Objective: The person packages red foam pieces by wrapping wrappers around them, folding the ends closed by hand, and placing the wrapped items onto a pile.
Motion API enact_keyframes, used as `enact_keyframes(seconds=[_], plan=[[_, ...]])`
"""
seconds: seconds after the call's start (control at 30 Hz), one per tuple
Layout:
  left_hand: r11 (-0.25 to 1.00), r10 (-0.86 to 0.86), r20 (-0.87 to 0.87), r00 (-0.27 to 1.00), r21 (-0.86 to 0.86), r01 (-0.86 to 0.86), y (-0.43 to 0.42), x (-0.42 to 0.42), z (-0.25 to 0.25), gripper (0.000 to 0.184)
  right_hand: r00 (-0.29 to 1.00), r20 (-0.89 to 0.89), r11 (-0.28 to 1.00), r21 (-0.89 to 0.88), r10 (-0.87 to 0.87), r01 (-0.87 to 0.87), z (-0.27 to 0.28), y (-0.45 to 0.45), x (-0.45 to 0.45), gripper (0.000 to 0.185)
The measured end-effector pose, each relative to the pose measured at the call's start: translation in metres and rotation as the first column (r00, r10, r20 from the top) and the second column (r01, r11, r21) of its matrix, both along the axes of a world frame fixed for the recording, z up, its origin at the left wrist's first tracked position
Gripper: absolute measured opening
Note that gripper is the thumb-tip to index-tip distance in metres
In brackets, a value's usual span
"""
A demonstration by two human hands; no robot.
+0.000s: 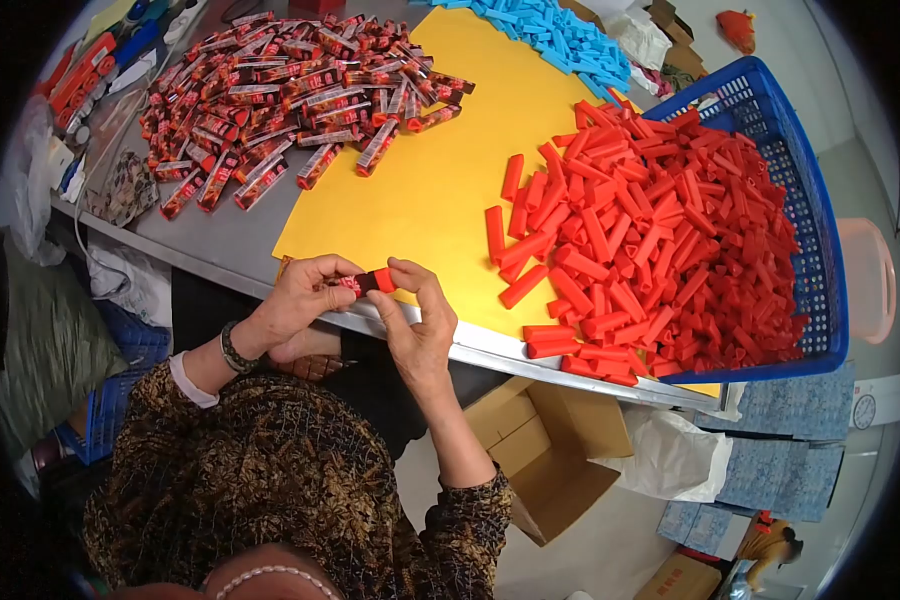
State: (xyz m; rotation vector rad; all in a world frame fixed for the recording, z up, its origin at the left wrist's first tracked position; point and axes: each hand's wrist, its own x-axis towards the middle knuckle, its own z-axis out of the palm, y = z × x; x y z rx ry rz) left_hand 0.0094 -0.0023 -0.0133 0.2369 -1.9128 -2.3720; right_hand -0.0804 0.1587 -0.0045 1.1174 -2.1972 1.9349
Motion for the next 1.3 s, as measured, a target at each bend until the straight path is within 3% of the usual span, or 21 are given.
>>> enact_keyframes(seconds=[0.13, 0.5, 0.6, 0.67, 0.7, 0.77, 0.8, 0.83, 0.87, 0.9, 0.93, 0.97, 1.03, 1.13, 1.23, 1.3], plan=[[0.992, -0.005, 0.021, 1.0, 0.124, 0.002, 0.006, 0.001, 0.0, 0.022, 1.0, -0.006, 1.0, -0.016, -0.011, 0.011, -0.001, -0.005, 0.007, 0.02], [0.99, 0.018, 0.016, 1.0, 0.138, -0.02, 0.007, 0.0, 0.0, 0.024, 0.999, -0.036, 0.999, 0.021, -0.039, 0.04, -0.001, -0.007, 0.008, 0.02], [0.994, 0.063, 0.023, 0.998, 0.084, -0.065, 0.003, -0.001, 0.001, 0.025, 0.994, -0.1, 0.999, 0.027, -0.043, 0.046, 0.002, -0.008, 0.005, 0.025], [0.994, 0.097, 0.028, 0.995, 0.048, -0.099, -0.01, -0.002, 0.0, 0.023, 0.999, 0.012, 0.999, -0.012, -0.046, 0.047, -0.001, -0.006, 0.003, 0.027], [0.981, 0.154, 0.004, 0.988, -0.124, -0.152, -0.021, -0.003, 0.004, 0.022, 0.998, 0.052, 0.999, -0.011, -0.044, 0.045, 0.0, -0.003, 0.001, 0.027], [0.863, 0.244, -0.066, 0.967, -0.44, -0.248, -0.049, -0.011, 0.018, 0.021, 0.998, 0.04, 0.999, 0.028, -0.044, 0.043, -0.003, 0.001, -0.001, 0.022], [0.728, 0.261, -0.174, 0.949, -0.61, -0.312, -0.069, -0.017, 0.029, 0.017, 0.999, 0.042, 0.998, 0.054, -0.027, 0.024, -0.007, 0.004, -0.001, 0.021], [0.608, 0.267, -0.336, 0.903, -0.669, -0.428, -0.093, -0.03, 0.029, 0.017, 0.999, 0.045, 0.997, 0.081, -0.012, 0.008, -0.009, 0.005, -0.002, 0.021], [0.472, 0.235, -0.332, 0.913, -0.783, -0.406, -0.117, -0.035, 0.05, 0.019, 0.999, 0.028, 0.996, 0.093, -0.016, 0.013, -0.009, 0.004, 0.0, 0.017], [0.208, 0.233, -0.33, 0.915, -0.902, -0.379, -0.145, -0.045, 0.059, 0.028, 1.0, 0.03, 0.996, 0.09, 0.002, -0.005, -0.009, 0.001, 0.0, 0.016], [-0.051, 0.209, -0.603, 0.77, -0.793, -0.607, -0.165, -0.051, 0.058, 0.042, 0.999, 0.034, 0.996, 0.09, 0.015, -0.018, -0.01, 0.0, 0.001, 0.016], [-0.254, 0.169, -0.68, 0.714, -0.73, -0.635, -0.171, -0.052, 0.075, 0.051, 0.999, 0.041, 0.995, 0.094, 0.017, -0.02, -0.011, 0.001, 0.004, 0.016], [-0.245, 0.137, -0.704, 0.697, -0.705, -0.665, -0.16, -0.046, 0.089, 0.052, 1.0, -0.015, 0.995, 0.097, 0.005, -0.004, -0.007, 0.0, 0.003, 0.015], [-0.046, 0.048, -0.513, 0.857, -0.858, -0.511, -0.12, -0.026, 0.052, 0.038, 1.0, -0.028, 0.984, 0.178, 0.004, 0.001, 0.0, 0.005, -0.006, 0.014], [0.245, -0.02, -0.224, 0.974, -0.946, -0.213, -0.078, -0.002, 0.008, 0.028, 0.957, -0.27, 0.96, 0.225, -0.105, 0.168, -0.012, 0.017, -0.042, 0.012], [0.261, -0.046, -0.147, 0.988, -0.956, -0.131, -0.06, 0.005, -0.002, 0.026, 0.887, -0.411, 0.89, 0.295, -0.211, 0.348, -0.009, 0.023, -0.075, 0.009]])
